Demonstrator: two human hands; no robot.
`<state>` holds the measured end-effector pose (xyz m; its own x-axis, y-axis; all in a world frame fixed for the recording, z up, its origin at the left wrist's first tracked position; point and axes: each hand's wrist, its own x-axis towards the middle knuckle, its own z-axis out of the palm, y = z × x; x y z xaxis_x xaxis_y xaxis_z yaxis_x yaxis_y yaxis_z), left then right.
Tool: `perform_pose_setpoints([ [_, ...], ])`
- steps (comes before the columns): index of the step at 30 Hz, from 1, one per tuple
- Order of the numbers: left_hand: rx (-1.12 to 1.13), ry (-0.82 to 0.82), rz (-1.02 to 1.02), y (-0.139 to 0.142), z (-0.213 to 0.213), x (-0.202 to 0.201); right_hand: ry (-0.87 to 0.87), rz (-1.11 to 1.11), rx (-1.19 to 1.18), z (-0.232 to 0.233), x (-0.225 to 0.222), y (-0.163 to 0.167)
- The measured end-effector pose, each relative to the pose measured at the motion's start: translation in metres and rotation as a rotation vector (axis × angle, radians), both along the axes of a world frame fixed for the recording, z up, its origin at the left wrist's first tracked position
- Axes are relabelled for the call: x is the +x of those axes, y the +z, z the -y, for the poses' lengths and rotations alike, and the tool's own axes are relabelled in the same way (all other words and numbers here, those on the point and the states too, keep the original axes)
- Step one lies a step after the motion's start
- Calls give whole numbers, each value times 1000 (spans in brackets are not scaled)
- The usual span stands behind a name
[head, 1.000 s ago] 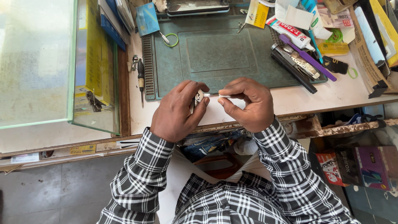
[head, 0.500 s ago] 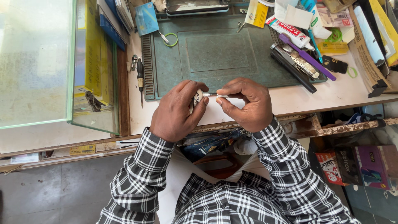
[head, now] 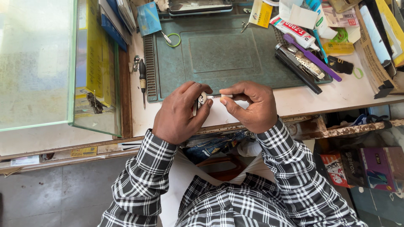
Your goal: The person removes the back cover of a green smartphone, wipes the interior, and reattaches the cover. They then secure the phone with an orange rubber band and place it in a drawer. Later, they handle a small white electronic component and a green circuit board, using a purple tool to clean the board.
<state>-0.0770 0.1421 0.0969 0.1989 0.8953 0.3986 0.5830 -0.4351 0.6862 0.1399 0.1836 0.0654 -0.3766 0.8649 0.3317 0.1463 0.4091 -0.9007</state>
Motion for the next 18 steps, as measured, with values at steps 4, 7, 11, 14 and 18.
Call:
perform_pose_setpoints([
  [4,-28,16,6,1,1,0,29,-15,27,1,-1,3],
  [7,2,24,5,2,1,1,64,-16,74,2,-2,7],
  [11,13,26,-9,2,1,1,79,60,151,1,-3,10],
  [14,52,22,-20,1,0,2,70,106,231,0,-3,9],
  [18,-8,17,28,3,0,-1,33,-101,52,3,-3,2],
])
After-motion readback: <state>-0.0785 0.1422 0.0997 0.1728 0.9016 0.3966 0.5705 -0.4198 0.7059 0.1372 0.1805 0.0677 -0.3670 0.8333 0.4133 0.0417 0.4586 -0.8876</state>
